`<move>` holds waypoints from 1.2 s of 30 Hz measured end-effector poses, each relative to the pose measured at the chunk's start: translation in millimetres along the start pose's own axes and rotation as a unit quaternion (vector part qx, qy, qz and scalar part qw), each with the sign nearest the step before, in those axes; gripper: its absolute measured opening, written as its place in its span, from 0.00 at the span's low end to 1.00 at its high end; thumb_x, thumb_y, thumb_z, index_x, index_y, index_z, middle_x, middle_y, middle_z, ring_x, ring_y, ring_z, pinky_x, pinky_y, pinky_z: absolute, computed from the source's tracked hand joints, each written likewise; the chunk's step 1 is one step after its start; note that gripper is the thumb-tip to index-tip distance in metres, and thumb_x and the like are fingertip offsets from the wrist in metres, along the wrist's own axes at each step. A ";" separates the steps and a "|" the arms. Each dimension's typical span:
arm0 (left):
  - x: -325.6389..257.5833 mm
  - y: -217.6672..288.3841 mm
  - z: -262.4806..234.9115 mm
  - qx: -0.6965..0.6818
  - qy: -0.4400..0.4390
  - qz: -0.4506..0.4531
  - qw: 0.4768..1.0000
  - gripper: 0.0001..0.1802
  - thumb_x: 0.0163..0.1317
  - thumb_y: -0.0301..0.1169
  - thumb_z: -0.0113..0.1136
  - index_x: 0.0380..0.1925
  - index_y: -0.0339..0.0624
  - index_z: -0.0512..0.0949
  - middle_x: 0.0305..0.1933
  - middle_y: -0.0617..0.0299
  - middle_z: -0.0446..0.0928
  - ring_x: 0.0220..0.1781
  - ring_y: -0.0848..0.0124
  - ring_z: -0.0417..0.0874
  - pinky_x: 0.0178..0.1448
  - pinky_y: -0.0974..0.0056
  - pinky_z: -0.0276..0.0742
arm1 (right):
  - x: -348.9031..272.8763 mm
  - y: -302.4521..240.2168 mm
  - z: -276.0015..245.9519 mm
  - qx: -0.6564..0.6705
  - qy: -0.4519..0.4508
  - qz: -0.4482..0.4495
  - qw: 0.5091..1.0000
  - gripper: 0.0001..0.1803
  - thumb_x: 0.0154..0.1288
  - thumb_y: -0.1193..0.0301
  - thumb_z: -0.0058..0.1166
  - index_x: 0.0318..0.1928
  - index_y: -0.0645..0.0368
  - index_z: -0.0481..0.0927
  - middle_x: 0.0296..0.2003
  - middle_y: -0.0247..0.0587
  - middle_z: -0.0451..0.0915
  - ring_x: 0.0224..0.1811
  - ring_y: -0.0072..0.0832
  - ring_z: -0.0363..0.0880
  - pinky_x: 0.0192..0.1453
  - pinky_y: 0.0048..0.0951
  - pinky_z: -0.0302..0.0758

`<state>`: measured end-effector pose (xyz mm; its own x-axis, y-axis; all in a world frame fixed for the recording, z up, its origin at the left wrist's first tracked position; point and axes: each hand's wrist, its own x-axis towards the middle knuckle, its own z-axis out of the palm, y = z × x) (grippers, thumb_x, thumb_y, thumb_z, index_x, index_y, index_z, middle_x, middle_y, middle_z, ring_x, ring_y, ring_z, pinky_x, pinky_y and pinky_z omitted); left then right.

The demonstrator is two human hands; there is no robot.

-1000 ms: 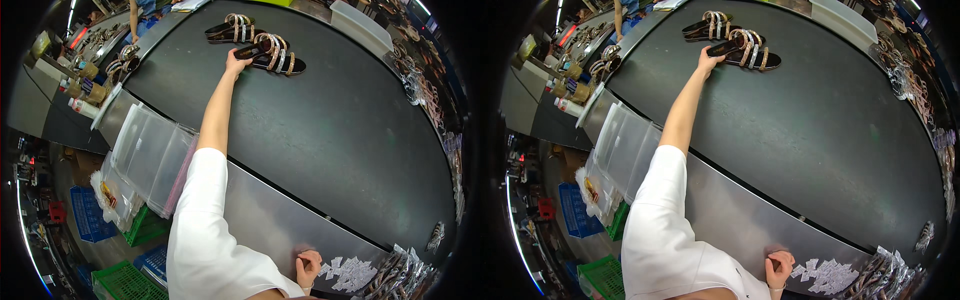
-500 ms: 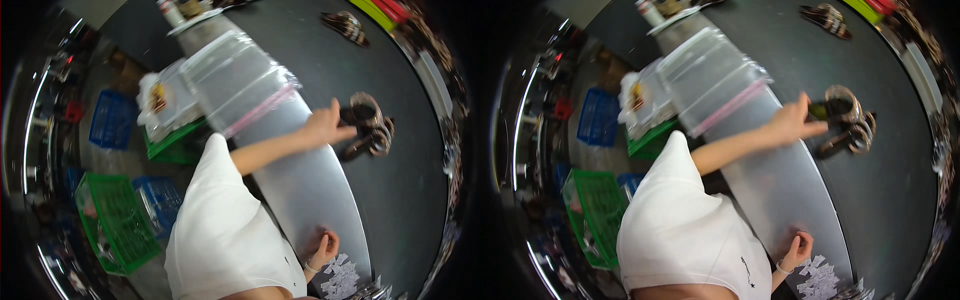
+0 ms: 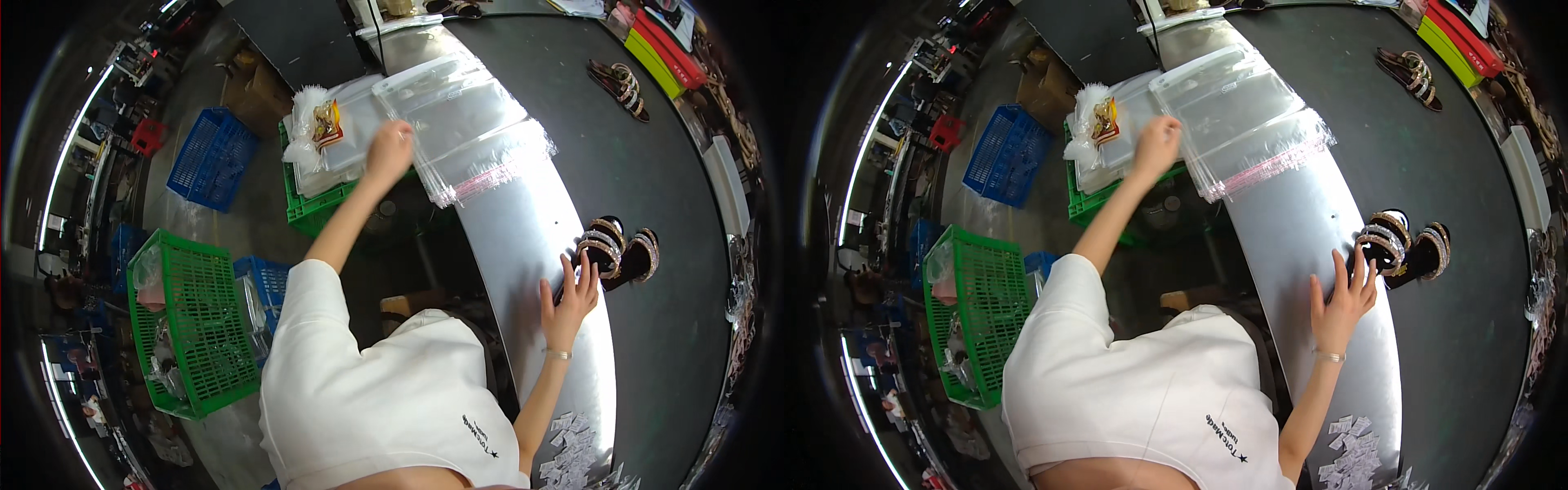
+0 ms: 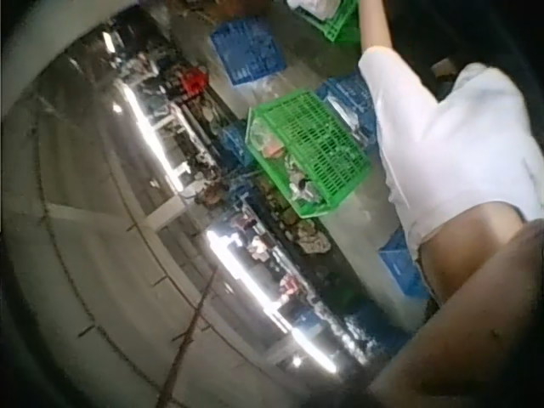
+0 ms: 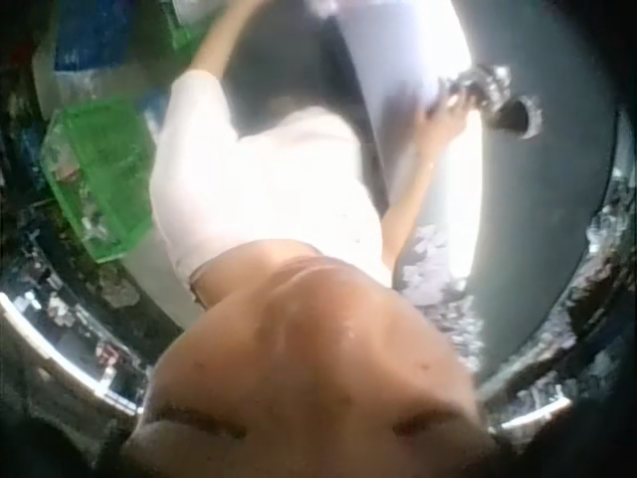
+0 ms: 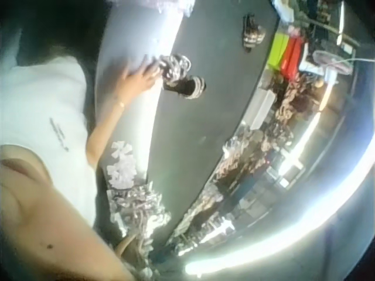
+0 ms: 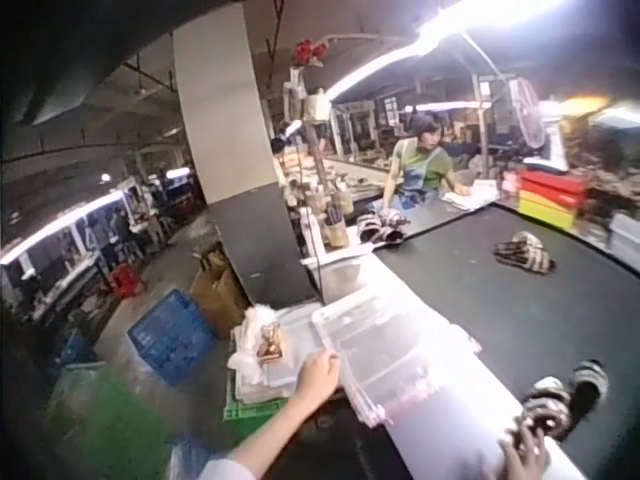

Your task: The person packages black sandals with gold straps into clear plastic bags at a factory workstation. They pick up a sandal, insert it into a bag, and seal it before placing it on a pile of finished items. The process is repeated for multiple pairs of sandals.

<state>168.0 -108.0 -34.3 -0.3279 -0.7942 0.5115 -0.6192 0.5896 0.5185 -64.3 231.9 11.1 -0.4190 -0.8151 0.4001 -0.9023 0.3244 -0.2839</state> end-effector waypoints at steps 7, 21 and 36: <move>33.3 -148.8 20.0 0.013 -0.075 -0.130 0.989 0.11 0.51 0.33 0.63 0.30 0.38 0.76 0.32 0.52 0.79 0.36 0.59 0.80 0.42 0.58 0.75 | -19.3 25.3 37.1 -0.018 -0.060 0.033 0.998 0.21 0.60 0.67 0.53 0.54 0.56 0.72 0.59 0.38 0.69 0.69 0.47 0.52 0.70 0.52 0.44; 94.0 -58.8 -27.0 -0.506 0.323 -0.093 0.794 0.07 0.71 0.34 0.42 0.38 0.43 0.64 0.29 0.67 0.63 0.30 0.76 0.66 0.39 0.69 0.70 | -60.2 9.2 18.1 -0.012 -0.057 0.095 0.994 0.21 0.59 0.67 0.53 0.53 0.59 0.72 0.60 0.40 0.68 0.69 0.48 0.51 0.70 0.54 0.44; -15.1 234.5 8.1 -0.734 -0.326 -0.043 0.594 0.06 0.66 0.32 0.51 0.40 0.44 0.69 0.24 0.67 0.74 0.22 0.80 0.77 0.25 0.74 0.72 | -42.7 -5.3 -34.1 0.353 0.123 0.175 0.911 0.17 0.63 0.76 0.52 0.52 0.64 0.71 0.55 0.46 0.71 0.57 0.36 0.69 0.61 0.33 0.65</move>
<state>22.0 41.0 74.1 -0.8434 -0.4359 0.3141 0.4790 -0.3454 0.8070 -45.0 281.3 25.2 -0.7569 -0.5607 0.3357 -0.4547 0.0829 -0.8868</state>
